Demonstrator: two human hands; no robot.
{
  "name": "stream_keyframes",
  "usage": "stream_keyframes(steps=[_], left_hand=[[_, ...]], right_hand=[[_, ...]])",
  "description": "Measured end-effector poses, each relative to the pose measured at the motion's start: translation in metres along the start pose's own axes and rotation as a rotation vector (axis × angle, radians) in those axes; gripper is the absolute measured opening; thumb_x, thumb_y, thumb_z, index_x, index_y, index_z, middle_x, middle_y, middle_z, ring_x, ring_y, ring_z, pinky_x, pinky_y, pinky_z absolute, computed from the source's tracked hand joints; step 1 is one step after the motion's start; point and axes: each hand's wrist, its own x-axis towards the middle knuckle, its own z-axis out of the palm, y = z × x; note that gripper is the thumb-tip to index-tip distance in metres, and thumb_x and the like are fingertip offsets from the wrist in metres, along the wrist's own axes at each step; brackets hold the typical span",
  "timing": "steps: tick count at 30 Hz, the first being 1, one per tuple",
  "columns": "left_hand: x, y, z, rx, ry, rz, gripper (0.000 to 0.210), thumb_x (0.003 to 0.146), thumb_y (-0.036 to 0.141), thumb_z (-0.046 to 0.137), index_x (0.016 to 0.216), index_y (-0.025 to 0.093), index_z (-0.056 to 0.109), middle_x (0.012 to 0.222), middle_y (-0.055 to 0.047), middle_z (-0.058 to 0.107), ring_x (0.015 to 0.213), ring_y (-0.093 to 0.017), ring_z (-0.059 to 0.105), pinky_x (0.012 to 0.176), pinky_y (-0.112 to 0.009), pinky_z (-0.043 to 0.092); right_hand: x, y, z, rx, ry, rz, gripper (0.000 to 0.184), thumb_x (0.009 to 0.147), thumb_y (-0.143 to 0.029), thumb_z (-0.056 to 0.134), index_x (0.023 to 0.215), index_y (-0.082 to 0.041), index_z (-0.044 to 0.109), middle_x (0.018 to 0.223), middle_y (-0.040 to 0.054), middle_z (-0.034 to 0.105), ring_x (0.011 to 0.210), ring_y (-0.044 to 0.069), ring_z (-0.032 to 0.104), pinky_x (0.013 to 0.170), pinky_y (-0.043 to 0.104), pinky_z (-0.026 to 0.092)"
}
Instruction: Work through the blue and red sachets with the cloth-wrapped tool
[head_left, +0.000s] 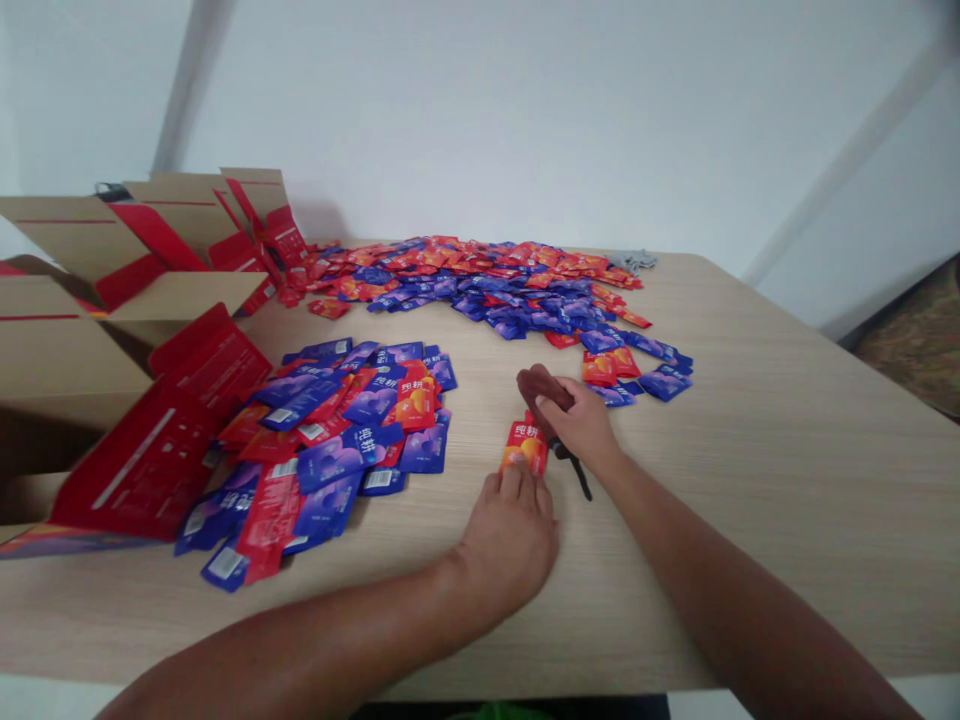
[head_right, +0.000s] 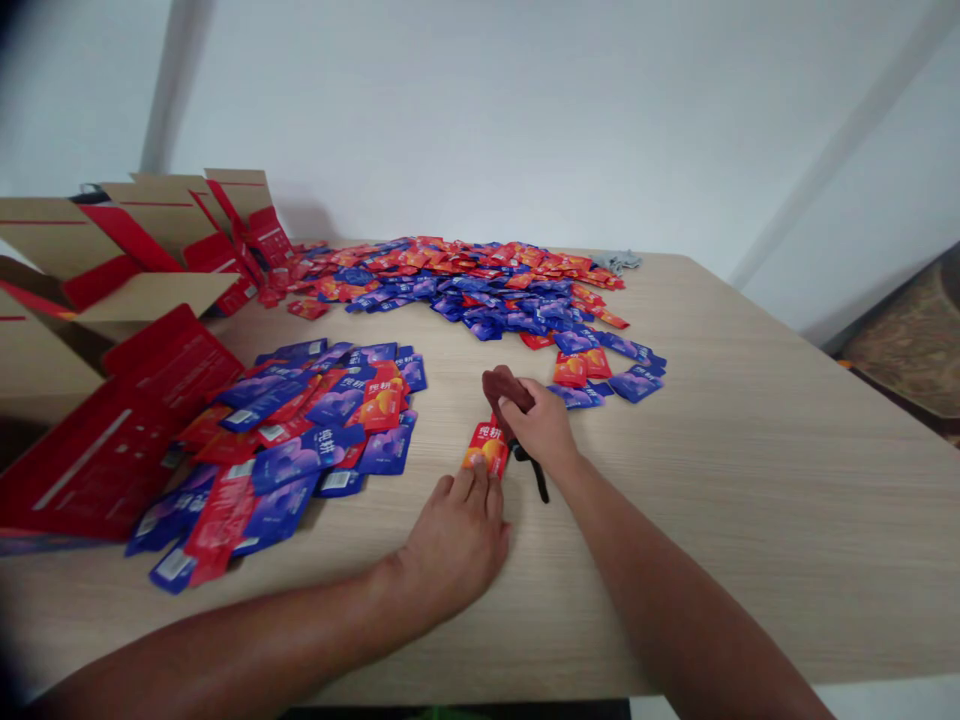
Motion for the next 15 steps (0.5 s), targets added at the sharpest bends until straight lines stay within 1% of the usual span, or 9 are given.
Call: stream_keyframes(steps=[3,6,7,9,10,12,15], left_hand=[[-0.002,0.002,0.003,0.005,-0.013,0.007,0.054,0.105,0.045,0.054,0.138,0.006,0.071,0.152,-0.033,0.059,0.136,-0.044,0.057,0.1,-0.056,0.052],[-0.004,0.001,0.0,-0.014,-0.009,0.001,0.055,0.104,0.049,0.057,0.135,0.007,0.074,0.15,-0.031,0.061,0.135,-0.043,0.058,0.101,-0.055,0.052],[-0.004,0.001,-0.002,-0.014,0.006,-0.003,0.056,0.104,0.051,0.057,0.134,0.007,0.074,0.15,-0.03,0.061,0.136,-0.042,0.057,0.104,-0.056,0.05],[-0.006,0.002,-0.003,0.01,0.046,-0.011,0.06,0.103,0.054,0.059,0.135,0.006,0.074,0.15,-0.028,0.062,0.139,-0.043,0.054,0.113,-0.06,0.045],[-0.007,0.002,-0.003,0.029,0.065,-0.015,0.062,0.103,0.056,0.06,0.136,0.005,0.074,0.15,-0.027,0.062,0.14,-0.044,0.053,0.116,-0.061,0.042],[-0.008,0.004,-0.003,0.062,0.083,-0.014,0.067,0.102,0.059,0.06,0.137,0.003,0.073,0.149,-0.028,0.062,0.139,-0.046,0.053,0.119,-0.063,0.038],[-0.008,0.006,-0.001,0.068,0.066,-0.012,0.067,0.102,0.058,0.061,0.135,0.001,0.073,0.146,-0.031,0.064,0.134,-0.045,0.058,0.115,-0.062,0.042]], right_hand=[[-0.004,-0.007,-0.002,0.044,-0.076,-0.046,0.036,0.087,-0.035,0.067,0.119,-0.021,0.077,0.103,0.0046,0.082,0.088,0.025,0.074,0.08,0.036,0.057],[-0.011,-0.017,-0.008,0.061,-0.205,-0.162,0.038,0.085,-0.028,0.069,0.121,-0.022,0.077,0.109,0.0047,0.082,0.094,0.026,0.075,0.086,0.037,0.059],[-0.013,-0.02,-0.011,0.052,-0.262,-0.209,0.037,0.083,-0.026,0.07,0.12,-0.023,0.077,0.109,0.0048,0.082,0.094,0.026,0.075,0.085,0.037,0.059],[-0.016,-0.027,-0.015,0.049,-0.455,-0.302,0.038,0.082,-0.021,0.07,0.12,-0.025,0.077,0.108,0.004,0.081,0.092,0.025,0.074,0.083,0.036,0.058],[-0.018,-0.029,-0.016,0.03,-0.519,-0.344,0.037,0.082,-0.02,0.07,0.118,-0.025,0.077,0.104,0.0032,0.081,0.088,0.023,0.073,0.08,0.035,0.057],[-0.019,-0.032,-0.016,-0.013,-0.559,-0.424,0.037,0.08,-0.018,0.071,0.116,-0.024,0.076,0.102,0.0034,0.079,0.088,0.023,0.072,0.082,0.036,0.056],[-0.018,-0.034,-0.013,-0.053,-0.535,-0.505,0.041,0.077,-0.015,0.072,0.118,-0.023,0.073,0.107,0.0059,0.078,0.097,0.025,0.071,0.09,0.04,0.055]])
